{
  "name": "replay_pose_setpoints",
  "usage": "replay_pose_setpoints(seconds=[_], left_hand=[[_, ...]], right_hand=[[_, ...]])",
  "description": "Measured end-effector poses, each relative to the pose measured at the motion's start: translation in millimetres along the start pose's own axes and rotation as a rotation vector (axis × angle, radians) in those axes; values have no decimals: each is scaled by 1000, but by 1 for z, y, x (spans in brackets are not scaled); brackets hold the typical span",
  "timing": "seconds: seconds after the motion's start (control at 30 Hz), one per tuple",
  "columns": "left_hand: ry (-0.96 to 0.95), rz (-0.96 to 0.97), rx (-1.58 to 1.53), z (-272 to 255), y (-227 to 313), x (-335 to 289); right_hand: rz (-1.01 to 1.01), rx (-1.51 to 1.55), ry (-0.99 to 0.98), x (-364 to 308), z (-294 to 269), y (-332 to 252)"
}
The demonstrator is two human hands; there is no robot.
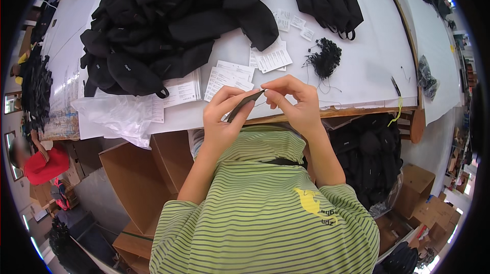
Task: Organizing small black pouches and attaching identifying labels or tags to them on a work table.
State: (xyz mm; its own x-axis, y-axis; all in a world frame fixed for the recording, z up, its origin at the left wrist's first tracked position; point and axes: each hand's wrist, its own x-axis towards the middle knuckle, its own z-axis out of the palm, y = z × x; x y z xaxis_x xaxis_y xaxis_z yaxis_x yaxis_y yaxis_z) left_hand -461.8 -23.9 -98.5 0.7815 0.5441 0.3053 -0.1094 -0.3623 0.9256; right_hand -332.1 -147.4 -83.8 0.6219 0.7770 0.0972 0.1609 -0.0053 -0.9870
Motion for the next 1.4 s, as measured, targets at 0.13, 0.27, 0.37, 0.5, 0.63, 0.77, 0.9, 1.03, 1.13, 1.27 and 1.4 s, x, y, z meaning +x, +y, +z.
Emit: replay_pose_setpoints(seconds=[0.13,0.27,0.37,0.5,0.63,0.77,0.9,1.03,1.13,1.27,1.4], left_hand=[[25,35,12,1,-2,-1],[12,52,36,0,-3,-2],[21,84,27,1,-2,-1],[28,117,14,1,-6,-3],[-32,71,-201,-3,-7,-1],[-258,-430,-556,-19,-7,4],[-255,-430,-544,-15,-11,0],[-216,-286,-349,-16,-10,-2],[-185,-211,-285,-14,-5,-2],[-118,-168,-292,-10,0,4],[-37,-172,-207,-20,-18,31]], right_hand=[[-20,30,-14,1,0,0],[-21,43,-9,1,0,-1],[-37,44,8,-1,2,-2],[-152,-49,27,-2,1,-3],[-220,-109,26,-4,0,-6],[-285,-178,-80,-6,0,-7],[-215,-202,-144,-2,4,-8],[-80,-107,-193,-2,4,0],[47,106,-239,-1,2,2],[364,376,-269,-1,3,0],[376,306,-318,-1,5,1]])
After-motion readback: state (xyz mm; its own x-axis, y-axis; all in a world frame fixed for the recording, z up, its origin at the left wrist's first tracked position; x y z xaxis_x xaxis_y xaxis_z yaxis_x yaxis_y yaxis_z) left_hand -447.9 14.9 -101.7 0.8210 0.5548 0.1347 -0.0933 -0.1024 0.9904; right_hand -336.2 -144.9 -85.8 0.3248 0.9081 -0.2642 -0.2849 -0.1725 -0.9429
